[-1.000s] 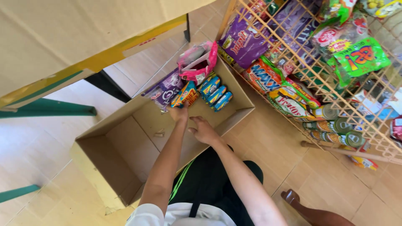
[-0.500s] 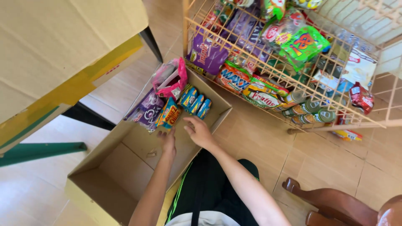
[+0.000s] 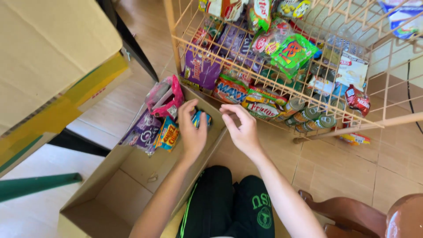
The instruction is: Move various snack bags and candy packs from a metal rack into cardboard boxes for organization.
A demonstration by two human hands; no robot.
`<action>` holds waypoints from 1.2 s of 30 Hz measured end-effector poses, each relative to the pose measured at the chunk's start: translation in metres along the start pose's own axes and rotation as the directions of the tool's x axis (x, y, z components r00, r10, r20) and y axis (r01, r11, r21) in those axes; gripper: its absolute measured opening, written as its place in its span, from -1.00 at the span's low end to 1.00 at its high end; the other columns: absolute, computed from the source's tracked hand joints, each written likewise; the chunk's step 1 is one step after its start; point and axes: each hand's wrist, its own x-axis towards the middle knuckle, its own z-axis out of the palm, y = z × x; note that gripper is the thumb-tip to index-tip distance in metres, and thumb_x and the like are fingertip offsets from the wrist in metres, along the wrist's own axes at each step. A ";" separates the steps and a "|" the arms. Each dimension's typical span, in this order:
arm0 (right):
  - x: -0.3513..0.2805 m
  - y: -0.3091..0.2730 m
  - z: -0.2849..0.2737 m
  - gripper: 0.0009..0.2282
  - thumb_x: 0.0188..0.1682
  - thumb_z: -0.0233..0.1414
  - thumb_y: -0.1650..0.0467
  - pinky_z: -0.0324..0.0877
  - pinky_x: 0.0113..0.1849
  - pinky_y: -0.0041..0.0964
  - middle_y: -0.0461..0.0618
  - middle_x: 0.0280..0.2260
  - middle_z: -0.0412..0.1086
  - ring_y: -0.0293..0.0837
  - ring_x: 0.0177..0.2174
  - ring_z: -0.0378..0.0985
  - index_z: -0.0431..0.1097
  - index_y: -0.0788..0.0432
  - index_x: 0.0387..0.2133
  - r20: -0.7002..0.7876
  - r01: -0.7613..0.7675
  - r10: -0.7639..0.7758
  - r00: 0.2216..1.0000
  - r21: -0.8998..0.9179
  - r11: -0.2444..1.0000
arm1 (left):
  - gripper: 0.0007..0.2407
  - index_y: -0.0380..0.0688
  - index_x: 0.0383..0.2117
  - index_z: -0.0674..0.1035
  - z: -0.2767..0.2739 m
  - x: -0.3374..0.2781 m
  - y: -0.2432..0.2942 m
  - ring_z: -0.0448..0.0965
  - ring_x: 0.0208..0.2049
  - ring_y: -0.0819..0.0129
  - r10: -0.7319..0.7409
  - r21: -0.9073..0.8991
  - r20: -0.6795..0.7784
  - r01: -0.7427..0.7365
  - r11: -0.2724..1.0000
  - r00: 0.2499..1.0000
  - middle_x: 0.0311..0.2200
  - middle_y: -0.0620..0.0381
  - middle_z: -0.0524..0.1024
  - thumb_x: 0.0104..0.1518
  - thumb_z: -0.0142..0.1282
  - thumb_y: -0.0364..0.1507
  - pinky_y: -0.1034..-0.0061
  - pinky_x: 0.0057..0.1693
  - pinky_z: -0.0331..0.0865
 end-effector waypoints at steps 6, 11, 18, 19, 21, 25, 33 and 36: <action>0.013 -0.019 -0.037 -0.81 0.01 0.12 0.54 0.49 -0.12 -0.33 -0.01 -0.19 0.54 -0.19 -0.20 0.60 0.48 0.27 -0.10 -0.060 0.129 -0.139 0.988 -0.146 0.981 | -0.73 -0.24 0.00 0.51 0.047 0.071 0.059 0.49 0.11 0.00 0.340 -0.023 0.083 -0.339 0.941 0.937 0.02 -0.08 0.48 0.17 0.14 -0.67 0.29 0.24 0.36; 0.011 -0.026 -0.064 -0.84 0.01 0.13 0.54 0.47 -0.10 -0.27 0.03 -0.20 0.54 -0.10 -0.19 0.60 0.48 0.27 -0.14 -0.103 0.201 -0.239 0.966 -0.286 0.937 | -0.72 -0.21 -0.04 0.53 0.077 0.112 0.083 0.46 -0.01 0.04 0.524 -0.038 0.170 -0.526 0.850 0.835 -0.05 -0.03 0.48 0.13 0.10 -0.70 0.25 0.14 0.37; 0.053 -0.021 -0.111 -0.87 0.02 0.13 0.54 0.47 -0.10 -0.22 0.06 -0.22 0.53 -0.05 -0.19 0.59 0.48 0.28 -0.18 -0.174 0.288 -0.384 0.907 -0.410 0.866 | -0.77 -0.20 -0.09 0.53 0.126 0.166 0.085 0.45 0.01 -0.02 0.601 0.024 0.259 -0.628 0.778 0.756 -0.08 -0.03 0.48 0.13 0.09 -0.67 0.18 0.13 0.38; 0.063 -0.018 -0.118 -0.88 0.03 0.14 0.54 0.47 -0.11 -0.21 0.07 -0.22 0.53 -0.04 -0.19 0.60 0.49 0.28 -0.18 -0.194 0.270 -0.387 0.901 -0.448 0.852 | -0.76 -0.18 -0.09 0.53 0.133 0.172 0.082 0.45 0.01 -0.02 0.582 0.067 0.298 -0.625 0.778 0.757 -0.08 -0.01 0.48 0.12 0.09 -0.65 0.17 0.13 0.38; 0.082 -0.004 -0.131 -0.89 0.03 0.14 0.54 0.47 -0.11 -0.21 0.09 -0.22 0.54 -0.03 -0.19 0.60 0.49 0.29 -0.19 -0.215 0.258 -0.400 0.891 -0.486 0.835 | -0.76 -0.15 -0.09 0.53 0.148 0.185 0.069 0.46 0.01 -0.03 0.569 0.108 0.330 -0.629 0.770 0.753 -0.08 0.00 0.49 0.12 0.10 -0.63 0.15 0.12 0.38; 0.111 0.037 -0.143 -0.84 0.05 0.12 0.46 0.48 -0.19 -0.22 0.10 -0.19 0.53 -0.03 -0.24 0.61 0.50 0.25 -0.14 -0.291 0.006 -0.197 0.936 -0.546 0.838 | -0.70 -0.13 -0.04 0.52 0.169 0.198 0.041 0.42 0.02 -0.07 0.420 0.283 0.395 -0.544 0.790 0.817 -0.03 -0.05 0.44 0.06 0.16 -0.56 0.09 0.07 0.35; 0.127 0.045 -0.133 -0.73 -0.03 0.11 0.25 0.40 -0.13 -0.07 0.00 -0.19 0.56 -0.04 -0.15 0.53 0.52 0.14 -0.15 -0.255 -0.195 -0.020 0.967 -0.788 0.584 | -0.66 -0.13 -0.06 0.50 0.173 0.205 0.041 0.37 0.07 -0.07 0.153 0.452 0.452 -0.374 0.810 0.879 0.03 -0.05 0.38 -0.01 0.23 -0.47 0.08 0.10 0.33; 0.125 0.041 -0.129 -0.70 -0.03 0.10 0.22 0.40 -0.10 -0.06 -0.01 -0.15 0.55 -0.04 -0.12 0.52 0.51 0.11 -0.12 -0.283 -0.262 0.050 0.958 -0.789 0.556 | -0.66 -0.12 -0.06 0.51 0.172 0.201 0.037 0.35 0.09 -0.08 0.133 0.480 0.465 -0.376 0.792 0.875 0.05 -0.06 0.36 -0.02 0.24 -0.47 0.06 0.10 0.32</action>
